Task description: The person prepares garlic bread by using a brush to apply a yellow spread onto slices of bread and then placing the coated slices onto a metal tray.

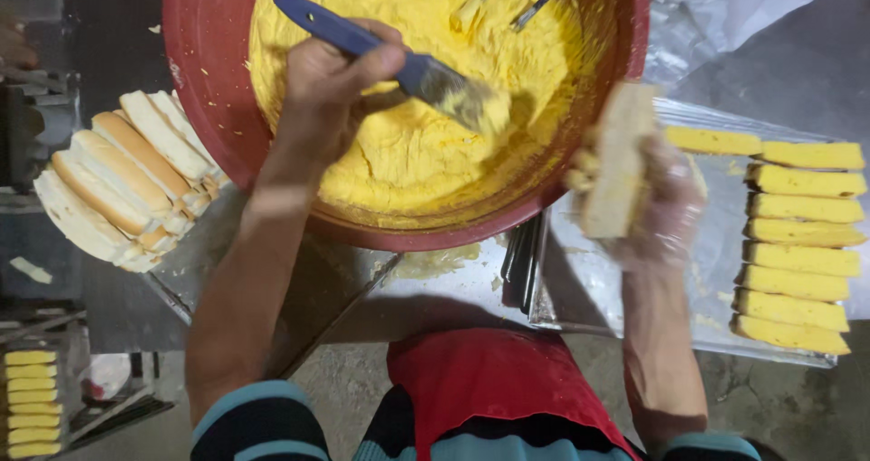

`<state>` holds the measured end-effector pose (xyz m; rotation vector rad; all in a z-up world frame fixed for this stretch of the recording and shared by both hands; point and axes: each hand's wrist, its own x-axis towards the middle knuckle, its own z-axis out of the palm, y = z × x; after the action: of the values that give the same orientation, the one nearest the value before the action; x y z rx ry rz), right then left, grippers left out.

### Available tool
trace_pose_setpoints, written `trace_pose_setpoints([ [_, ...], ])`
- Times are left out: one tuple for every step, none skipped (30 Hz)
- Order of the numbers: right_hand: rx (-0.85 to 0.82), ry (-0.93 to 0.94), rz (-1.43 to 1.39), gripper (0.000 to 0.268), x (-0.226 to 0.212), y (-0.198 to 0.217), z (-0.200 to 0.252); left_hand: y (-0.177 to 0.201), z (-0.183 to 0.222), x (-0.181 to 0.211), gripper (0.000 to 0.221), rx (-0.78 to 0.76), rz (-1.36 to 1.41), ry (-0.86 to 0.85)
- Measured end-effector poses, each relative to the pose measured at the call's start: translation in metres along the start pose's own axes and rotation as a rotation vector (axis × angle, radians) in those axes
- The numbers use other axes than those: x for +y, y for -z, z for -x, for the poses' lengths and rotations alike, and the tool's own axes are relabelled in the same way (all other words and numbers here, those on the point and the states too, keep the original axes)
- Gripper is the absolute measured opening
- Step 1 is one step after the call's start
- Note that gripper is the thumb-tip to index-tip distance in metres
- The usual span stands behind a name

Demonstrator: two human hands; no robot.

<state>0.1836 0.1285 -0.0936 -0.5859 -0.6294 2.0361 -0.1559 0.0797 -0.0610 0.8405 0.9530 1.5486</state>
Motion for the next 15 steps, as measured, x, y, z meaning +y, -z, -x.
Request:
trace_pose_setpoints([
  [0.049,-0.087,0.025,0.05,0.005,-0.005,-0.007,-0.013,0.008,0.003,0.021,-0.053,-0.142,-0.108],
  [0.091,-0.185,0.047,0.051,0.01,-0.01,-0.012,-0.025,0.013,0.006,0.018,-0.089,-0.289,-0.218],
  [0.077,-0.188,0.052,0.051,0.015,-0.016,-0.017,-0.035,0.014,0.011,0.018,-0.08,-0.292,-0.23],
  [0.0,-0.149,0.07,0.051,0.02,-0.021,-0.021,-0.044,0.016,0.014,0.014,-0.126,-0.474,-0.495],
  [-0.079,-0.111,0.086,0.051,0.023,-0.026,-0.024,-0.055,0.017,0.013,0.012,-0.149,-0.574,-0.624],
  [-0.095,-0.125,0.086,0.051,0.025,-0.031,-0.027,-0.065,0.018,0.013,0.01,-0.165,-0.673,-0.756],
  [-0.101,-0.132,0.054,0.048,0.027,-0.036,-0.03,-0.077,0.018,0.011,0.007,-0.213,-0.736,-0.766],
  [-0.1,-0.129,0.022,0.046,0.027,-0.043,-0.032,-0.086,0.017,0.012,0.004,-0.272,-0.793,-0.776],
  [-0.11,-0.133,0.022,0.046,0.025,-0.052,-0.035,-0.095,0.027,0.011,0.004,-0.265,-0.801,-0.779],
  [0.062,-0.127,-0.073,0.049,0.023,-0.059,-0.038,-0.107,0.042,0.006,0.005,-0.371,-0.914,-0.649],
  [0.233,-0.119,-0.17,0.052,0.02,-0.064,-0.039,-0.116,0.049,0.003,0.006,-0.484,-1.018,-0.519],
  [0.239,-0.109,-0.175,0.052,0.019,-0.067,-0.036,-0.116,0.046,0.005,0.006,-0.497,-1.016,-0.519],
  [0.255,-0.143,-0.232,0.052,0.02,-0.067,-0.032,-0.111,0.042,0.009,0.007,-0.491,-0.867,-0.437],
  [0.274,-0.195,-0.28,0.052,0.023,-0.062,-0.026,-0.106,0.04,0.01,0.009,-0.463,-0.712,-0.342],
  [0.286,-0.204,-0.277,0.052,0.029,-0.055,-0.021,-0.097,0.02,0.015,0.008,-0.401,-0.674,-0.361],
])
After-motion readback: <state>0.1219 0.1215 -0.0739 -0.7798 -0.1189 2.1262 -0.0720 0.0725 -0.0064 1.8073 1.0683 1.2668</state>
